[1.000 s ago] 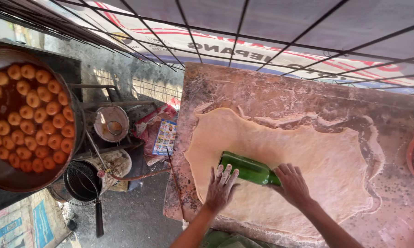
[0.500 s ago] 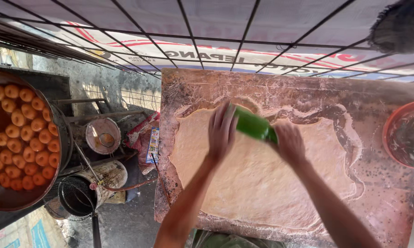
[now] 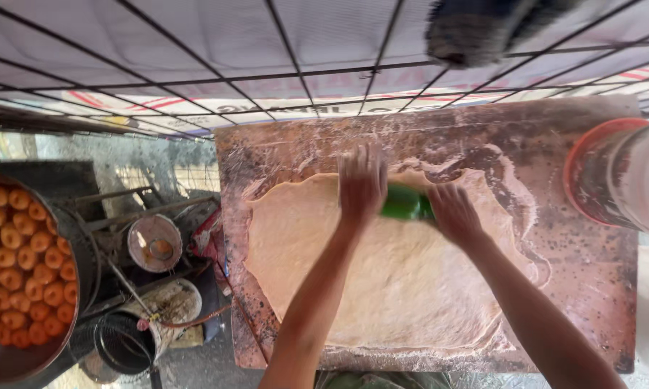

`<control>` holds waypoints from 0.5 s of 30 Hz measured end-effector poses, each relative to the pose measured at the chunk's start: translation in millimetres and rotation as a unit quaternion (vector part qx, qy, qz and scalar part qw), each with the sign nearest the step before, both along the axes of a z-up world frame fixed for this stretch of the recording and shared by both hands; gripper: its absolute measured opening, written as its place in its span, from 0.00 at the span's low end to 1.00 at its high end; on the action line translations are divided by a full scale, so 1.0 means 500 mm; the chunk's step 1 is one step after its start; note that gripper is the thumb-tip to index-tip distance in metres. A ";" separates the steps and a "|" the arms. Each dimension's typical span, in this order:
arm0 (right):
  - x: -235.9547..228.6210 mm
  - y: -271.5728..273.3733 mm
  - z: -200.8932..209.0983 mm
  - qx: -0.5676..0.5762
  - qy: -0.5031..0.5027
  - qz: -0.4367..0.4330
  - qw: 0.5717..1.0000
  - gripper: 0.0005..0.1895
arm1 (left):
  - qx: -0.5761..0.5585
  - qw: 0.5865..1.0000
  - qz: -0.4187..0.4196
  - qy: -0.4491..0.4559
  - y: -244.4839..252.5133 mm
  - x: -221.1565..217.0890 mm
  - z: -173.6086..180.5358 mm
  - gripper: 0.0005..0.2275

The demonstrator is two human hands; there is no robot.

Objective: The person rolls out a large sheet of dough on a wooden board using a green bottle as a makeshift rolling pin. They then use a circular cutter to cut out multiple donut shapes from the flattened dough, arranging them on the board.

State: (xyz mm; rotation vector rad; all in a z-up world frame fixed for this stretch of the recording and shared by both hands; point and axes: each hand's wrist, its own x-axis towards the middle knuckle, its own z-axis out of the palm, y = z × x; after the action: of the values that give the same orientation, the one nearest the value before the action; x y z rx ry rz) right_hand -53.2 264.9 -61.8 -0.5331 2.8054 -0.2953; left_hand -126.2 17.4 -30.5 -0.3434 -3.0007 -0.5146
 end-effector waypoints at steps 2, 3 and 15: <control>-0.059 0.004 0.005 -0.023 0.078 -0.002 0.997 0.38 | 0.113 0.991 0.027 -0.066 0.040 -0.110 0.031 0.21; -0.064 0.007 0.010 -0.033 0.118 -0.004 0.993 0.38 | 0.158 0.987 0.007 -0.011 0.051 -0.114 0.047 0.21; 0.174 0.032 0.054 -0.058 0.006 -0.168 0.984 0.39 | 0.063 0.977 -0.204 0.025 0.058 0.110 0.031 0.28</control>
State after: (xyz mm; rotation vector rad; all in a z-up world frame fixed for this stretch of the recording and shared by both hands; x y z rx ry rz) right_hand 33.6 280.8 -34.6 -0.0780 2.8938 -0.5267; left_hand -71.3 46.6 -14.9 -0.9548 -2.8308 -0.7102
